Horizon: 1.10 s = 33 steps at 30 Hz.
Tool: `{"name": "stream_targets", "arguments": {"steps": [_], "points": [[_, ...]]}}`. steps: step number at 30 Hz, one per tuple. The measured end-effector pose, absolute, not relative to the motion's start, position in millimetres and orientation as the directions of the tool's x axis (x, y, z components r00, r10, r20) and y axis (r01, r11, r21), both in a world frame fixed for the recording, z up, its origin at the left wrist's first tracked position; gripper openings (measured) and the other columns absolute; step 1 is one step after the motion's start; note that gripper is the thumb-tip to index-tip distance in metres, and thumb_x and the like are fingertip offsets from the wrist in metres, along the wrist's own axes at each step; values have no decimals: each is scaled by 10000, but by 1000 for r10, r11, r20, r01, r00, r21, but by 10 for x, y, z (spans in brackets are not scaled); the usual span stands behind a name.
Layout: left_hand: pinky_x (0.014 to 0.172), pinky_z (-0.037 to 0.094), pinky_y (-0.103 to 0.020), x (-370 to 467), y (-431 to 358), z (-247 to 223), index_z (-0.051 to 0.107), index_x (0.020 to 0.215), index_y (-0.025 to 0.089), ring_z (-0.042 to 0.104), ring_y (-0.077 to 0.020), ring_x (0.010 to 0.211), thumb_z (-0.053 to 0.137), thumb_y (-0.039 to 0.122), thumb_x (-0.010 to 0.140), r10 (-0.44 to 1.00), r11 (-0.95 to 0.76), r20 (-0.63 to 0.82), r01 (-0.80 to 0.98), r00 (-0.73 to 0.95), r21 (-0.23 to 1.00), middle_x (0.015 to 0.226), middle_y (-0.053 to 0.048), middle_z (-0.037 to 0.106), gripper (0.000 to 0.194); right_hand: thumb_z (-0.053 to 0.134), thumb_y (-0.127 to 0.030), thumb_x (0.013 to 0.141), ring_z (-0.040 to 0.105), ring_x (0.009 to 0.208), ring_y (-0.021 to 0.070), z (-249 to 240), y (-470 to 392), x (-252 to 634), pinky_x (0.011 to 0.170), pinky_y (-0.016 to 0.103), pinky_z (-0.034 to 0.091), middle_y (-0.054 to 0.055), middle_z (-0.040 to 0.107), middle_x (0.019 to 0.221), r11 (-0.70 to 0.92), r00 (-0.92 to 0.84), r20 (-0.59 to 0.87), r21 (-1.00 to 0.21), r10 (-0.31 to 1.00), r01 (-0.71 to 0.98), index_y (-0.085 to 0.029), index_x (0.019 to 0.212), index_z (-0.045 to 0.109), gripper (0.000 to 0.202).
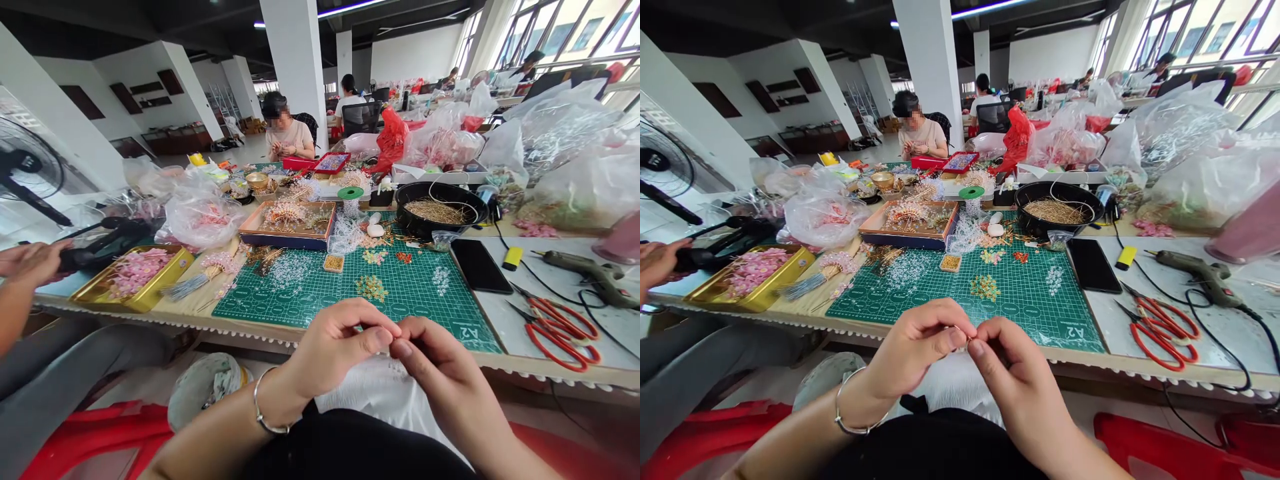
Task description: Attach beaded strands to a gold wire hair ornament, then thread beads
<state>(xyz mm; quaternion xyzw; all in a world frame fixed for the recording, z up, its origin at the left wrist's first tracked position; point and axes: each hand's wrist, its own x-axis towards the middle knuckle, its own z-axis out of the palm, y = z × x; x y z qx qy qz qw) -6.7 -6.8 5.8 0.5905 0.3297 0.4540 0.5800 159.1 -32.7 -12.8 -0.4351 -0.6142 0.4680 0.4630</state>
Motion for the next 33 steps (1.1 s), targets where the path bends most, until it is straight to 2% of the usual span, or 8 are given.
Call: {"name": "stream_targets", "arguments": {"steps": [3,7,11,14,18,24,27,33], "points": [[616,408,-212,-109,-7,216,720,837,195,546,-109,736,656,216,825,872,-361,306,78,382,929,806,-23,614,69,544,-495,877,411,637,120,-87,-288,1601,547,222,349,-6,492,689,-19,-211,7,-992,978,-122,-226,887,614,278],[577,378,-195,-109,114,408,691,796,172,504,-80,672,655,195,818,843,-415,328,128,426,901,767,2,588,48,621,-446,837,352,586,86,48,-253,1600,498,189,281,-13,506,698,-125,-237,-48,-940,970,-319,-218,836,607,228],[691,422,-211,-41,217,373,644,877,177,544,-93,779,673,278,823,848,-242,295,-173,441,955,851,-7,599,118,660,-370,822,419,602,76,210,-210,1620,516,163,342,-15,533,692,-63,-231,14,-945,973,-320,-203,760,605,187],[858,442,-305,57,240,164,552,1084,202,576,-145,934,734,405,756,810,23,224,-411,541,911,989,-41,592,426,634,-335,842,538,687,96,328,-165,1640,627,180,457,2,589,744,60,-172,127,-935,977,-349,-209,766,632,147],[869,460,-383,188,174,-82,487,1228,194,582,-223,1019,828,370,640,690,135,117,-285,714,949,993,-86,603,702,614,-283,859,600,772,101,432,-119,1646,681,183,498,1,625,826,170,-123,230,-913,965,-372,-227,806,647,84],[782,492,-310,175,32,-3,638,1043,170,621,-153,815,696,297,790,794,-111,141,-87,592,990,878,-52,661,289,614,-249,862,599,801,100,480,-135,1649,721,191,503,1,625,821,297,-115,341,-910,933,-288,-233,830,659,58],[815,469,-271,76,7,56,686,869,181,616,-126,821,658,236,820,801,-328,237,72,549,942,859,-16,688,78,589,-242,864,556,662,98,561,-191,1682,602,197,488,0,574,722,259,-122,312,-910,942,-324,-225,803,634,78],[756,450,-238,-125,-19,48,674,900,179,591,-120,834,612,211,848,753,-526,327,225,571,820,866,-18,676,86,568,-264,854,416,522,94,616,-374,1824,429,201,357,-14,431,584,270,-32,280,-945,959,-182,-210,741,579,126]]}}
